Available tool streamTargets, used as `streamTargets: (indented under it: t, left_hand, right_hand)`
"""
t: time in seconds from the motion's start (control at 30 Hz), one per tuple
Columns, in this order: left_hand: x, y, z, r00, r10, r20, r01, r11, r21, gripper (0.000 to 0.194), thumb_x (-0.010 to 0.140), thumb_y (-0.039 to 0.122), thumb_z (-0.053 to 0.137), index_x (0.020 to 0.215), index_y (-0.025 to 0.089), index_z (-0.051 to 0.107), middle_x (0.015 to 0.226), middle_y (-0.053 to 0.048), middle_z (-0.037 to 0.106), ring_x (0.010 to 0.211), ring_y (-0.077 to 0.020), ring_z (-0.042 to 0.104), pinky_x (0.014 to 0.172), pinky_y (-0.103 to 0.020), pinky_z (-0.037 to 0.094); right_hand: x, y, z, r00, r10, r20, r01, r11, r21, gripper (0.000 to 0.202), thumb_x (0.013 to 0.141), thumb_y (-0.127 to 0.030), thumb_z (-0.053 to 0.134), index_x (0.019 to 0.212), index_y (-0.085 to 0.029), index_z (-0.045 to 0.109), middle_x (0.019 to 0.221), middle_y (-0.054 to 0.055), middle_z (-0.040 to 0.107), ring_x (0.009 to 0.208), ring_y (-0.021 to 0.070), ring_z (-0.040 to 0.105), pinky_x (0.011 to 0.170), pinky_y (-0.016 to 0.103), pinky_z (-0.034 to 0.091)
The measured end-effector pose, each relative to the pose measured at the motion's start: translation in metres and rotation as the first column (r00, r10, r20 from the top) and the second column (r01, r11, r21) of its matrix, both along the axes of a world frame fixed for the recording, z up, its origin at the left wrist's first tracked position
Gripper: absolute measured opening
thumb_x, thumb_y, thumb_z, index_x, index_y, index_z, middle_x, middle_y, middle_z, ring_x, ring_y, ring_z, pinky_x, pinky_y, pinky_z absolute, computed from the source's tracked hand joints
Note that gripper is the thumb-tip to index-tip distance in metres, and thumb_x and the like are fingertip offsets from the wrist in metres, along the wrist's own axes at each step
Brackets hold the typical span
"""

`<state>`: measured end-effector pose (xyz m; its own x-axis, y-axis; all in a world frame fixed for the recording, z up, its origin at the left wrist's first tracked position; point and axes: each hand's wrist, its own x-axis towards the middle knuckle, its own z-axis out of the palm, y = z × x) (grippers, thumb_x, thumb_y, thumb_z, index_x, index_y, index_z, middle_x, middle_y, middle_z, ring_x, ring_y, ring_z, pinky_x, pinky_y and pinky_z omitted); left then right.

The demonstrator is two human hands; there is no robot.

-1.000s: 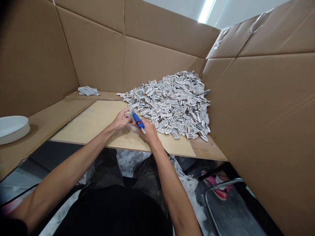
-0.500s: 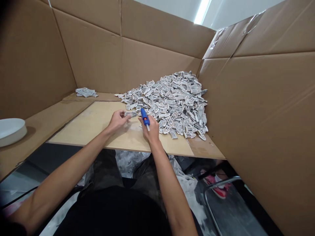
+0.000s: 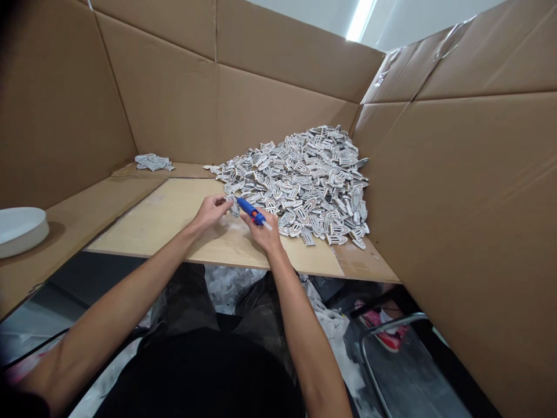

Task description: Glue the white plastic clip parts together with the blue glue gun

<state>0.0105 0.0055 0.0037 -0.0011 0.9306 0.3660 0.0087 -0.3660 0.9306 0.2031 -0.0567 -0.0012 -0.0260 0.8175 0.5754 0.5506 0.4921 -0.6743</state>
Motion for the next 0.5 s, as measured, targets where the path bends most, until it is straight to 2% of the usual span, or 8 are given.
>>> streamTargets:
  t: [0.2,0.37,0.5]
  left_hand:
    - [0.0015,0.001,-0.0003,0.997,-0.069,-0.029,0.069,0.998,0.003,0.018,0.085,0.023,0.07,0.07,0.016,0.066,0.064,0.001,0.059,0.061,-0.0133,0.05,0.062,-0.024,0.037]
    - [0.0019,-0.0023,0.0029,0.997,-0.068,-0.048,0.068,0.998,0.009,0.024,0.085,0.023,0.069,0.064,0.017,0.06,0.059,0.002,0.052,0.059,-0.013,0.045,0.059,-0.025,0.032]
    - [0.002,-0.0054,0.0049,0.995,-0.084,-0.053,0.085,0.996,0.015,0.023,0.086,0.024,0.068,0.065,0.017,0.06,0.061,0.001,0.053,0.059,-0.0129,0.044,0.058,-0.025,0.032]
  right_hand:
    - [-0.0015,-0.0007,0.0022,0.999,0.034,-0.022,-0.035,0.998,-0.043,0.055,0.088,-0.077,0.066,0.073,-0.024,0.062,0.063,0.001,0.062,0.062,0.0202,0.06,0.062,0.032,0.047]
    - [-0.0026,-0.0007,0.0026,1.0,0.022,0.001,-0.022,0.999,-0.042,0.054,0.088,-0.075,0.067,0.071,-0.024,0.063,0.062,0.001,0.064,0.06,0.0191,0.059,0.062,0.031,0.047]
    - [-0.003,-0.0002,0.0025,1.0,0.021,0.005,-0.021,0.999,-0.042,0.056,0.088,-0.077,0.065,0.072,-0.024,0.063,0.062,0.001,0.063,0.06,0.0191,0.058,0.061,0.031,0.046]
